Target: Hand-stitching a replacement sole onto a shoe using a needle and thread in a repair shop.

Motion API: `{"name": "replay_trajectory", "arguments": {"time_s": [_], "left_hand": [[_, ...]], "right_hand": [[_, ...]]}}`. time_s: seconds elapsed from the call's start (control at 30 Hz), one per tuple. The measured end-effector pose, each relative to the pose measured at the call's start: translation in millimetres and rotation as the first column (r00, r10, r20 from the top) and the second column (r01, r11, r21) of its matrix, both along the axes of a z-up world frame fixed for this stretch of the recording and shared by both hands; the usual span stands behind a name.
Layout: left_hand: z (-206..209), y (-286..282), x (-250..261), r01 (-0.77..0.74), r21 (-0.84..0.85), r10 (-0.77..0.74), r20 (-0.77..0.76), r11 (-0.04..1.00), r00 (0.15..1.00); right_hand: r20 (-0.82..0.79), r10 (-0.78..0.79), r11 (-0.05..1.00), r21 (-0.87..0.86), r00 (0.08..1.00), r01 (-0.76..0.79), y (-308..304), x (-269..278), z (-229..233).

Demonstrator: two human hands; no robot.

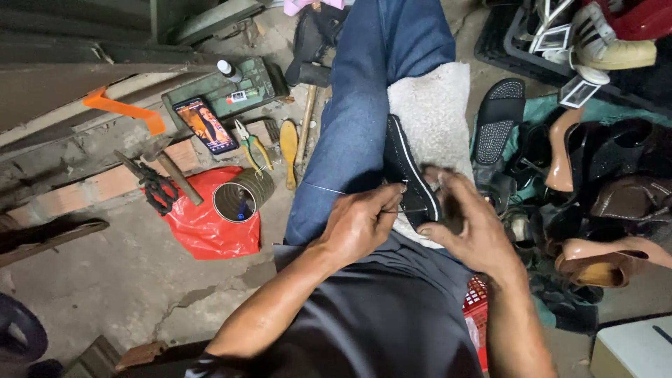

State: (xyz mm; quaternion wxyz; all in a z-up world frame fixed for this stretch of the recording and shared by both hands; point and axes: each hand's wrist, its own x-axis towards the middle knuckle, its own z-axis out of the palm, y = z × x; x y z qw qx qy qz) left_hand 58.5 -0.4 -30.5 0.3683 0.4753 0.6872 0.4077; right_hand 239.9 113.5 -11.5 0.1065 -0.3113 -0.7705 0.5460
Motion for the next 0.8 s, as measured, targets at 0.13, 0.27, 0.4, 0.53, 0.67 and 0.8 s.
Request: {"name": "replay_trajectory", "arguments": {"time_s": [0.13,0.27,0.4,0.53,0.67,0.8], "left_hand": [[3,5,1,-0.011,0.019,0.010,0.050,1.000,0.999],[3,15,6,0.015,-0.007,-0.015,0.012,1.000,1.000],[-7,18,13,0.052,0.004,-0.052,-0.026,0.999,0.998],[1,21,7,0.086,0.011,-0.086,-0.027,0.996,0.996],[16,28,0,0.122,0.012,-0.121,-0.034,0.992,0.992],[31,34,-7,0.155,0.010,-0.154,-0.034,0.988,0.987]], "right_hand": [[0.070,-0.007,0.996,0.087,0.998,0.001,1,13,-17],[-0.056,-0.122,0.981,0.146,0.991,0.129,-7,29,-49],[-0.104,-0.256,0.960,0.094,0.961,0.265,-18,30,-46],[-0.083,-0.305,0.947,0.079,0.949,0.311,-18,21,-33],[-0.039,-0.378,0.925,0.031,0.925,0.379,-15,17,-25],[0.015,-0.444,0.896,-0.017,0.896,0.444,-11,19,-20]]}}
